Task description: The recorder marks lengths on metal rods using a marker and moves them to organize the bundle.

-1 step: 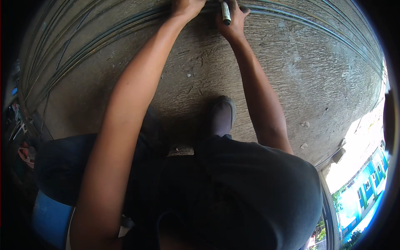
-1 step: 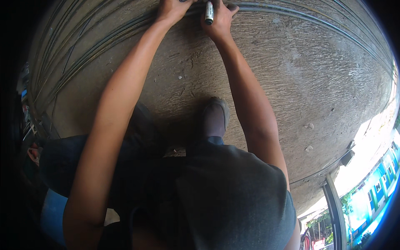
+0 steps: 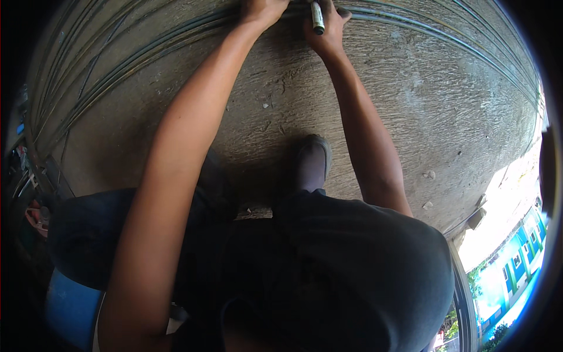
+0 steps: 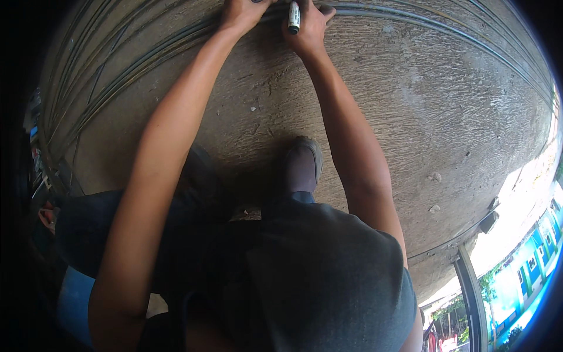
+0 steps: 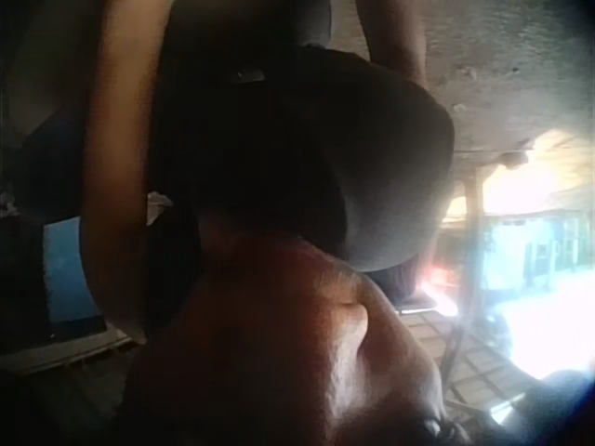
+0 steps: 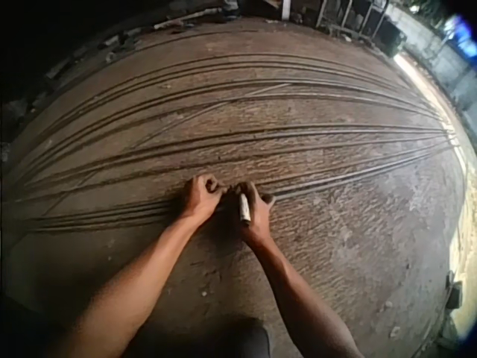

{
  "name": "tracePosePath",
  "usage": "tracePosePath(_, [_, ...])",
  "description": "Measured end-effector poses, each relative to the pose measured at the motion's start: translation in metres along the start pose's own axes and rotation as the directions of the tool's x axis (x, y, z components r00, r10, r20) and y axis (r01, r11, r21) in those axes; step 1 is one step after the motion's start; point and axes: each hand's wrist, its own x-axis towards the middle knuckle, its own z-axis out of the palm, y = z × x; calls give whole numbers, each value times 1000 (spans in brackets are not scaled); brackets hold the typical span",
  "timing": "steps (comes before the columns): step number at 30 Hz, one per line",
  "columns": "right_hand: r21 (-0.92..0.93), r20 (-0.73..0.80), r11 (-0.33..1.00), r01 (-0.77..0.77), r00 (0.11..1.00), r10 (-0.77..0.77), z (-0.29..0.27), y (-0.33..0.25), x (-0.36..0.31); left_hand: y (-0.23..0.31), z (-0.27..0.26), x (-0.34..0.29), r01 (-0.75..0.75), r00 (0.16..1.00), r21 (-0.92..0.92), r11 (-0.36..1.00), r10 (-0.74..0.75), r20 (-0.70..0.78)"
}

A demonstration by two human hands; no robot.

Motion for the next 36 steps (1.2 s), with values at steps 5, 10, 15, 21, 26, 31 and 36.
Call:
tracePosePath(5, [-64, -42, 998, -12, 999, 10, 5, -6, -1, 2, -5, -3, 26, 999, 12, 1000, -26, 19])
tracePosePath(10, [-2, -96, 974, -225, 970, 224, 6, -24, -7, 18, -16, -3, 136, 989, 94, 986, -141, 46])
tracePosePath(15, [9, -176, 985, -173, 969, 171, 15, -6, -4, 28, -18, 5, 267, 947, 221, 938, -298, 123])
tracePosePath(21, [9, -162, 988, -154, 975, 153, 11, -5, -4, 38, -20, 16, 353, 917, 204, 913, -381, 121])
tracePosePath(26, [48, -210, 967, -250, 944, 255, 13, -16, -6, 47, -19, 25, 410, 874, 316, 855, -468, 131])
tracePosePath(31, [15, -224, 984, -175, 959, 174, 14, -7, -5, 31, -19, 35, 399, 878, 288, 870, -453, 152])
tracePosePath(36, [-37, -167, 993, -114, 980, 107, 12, -10, -2, 35, -24, 31, 412, 873, 251, 876, -458, 168])
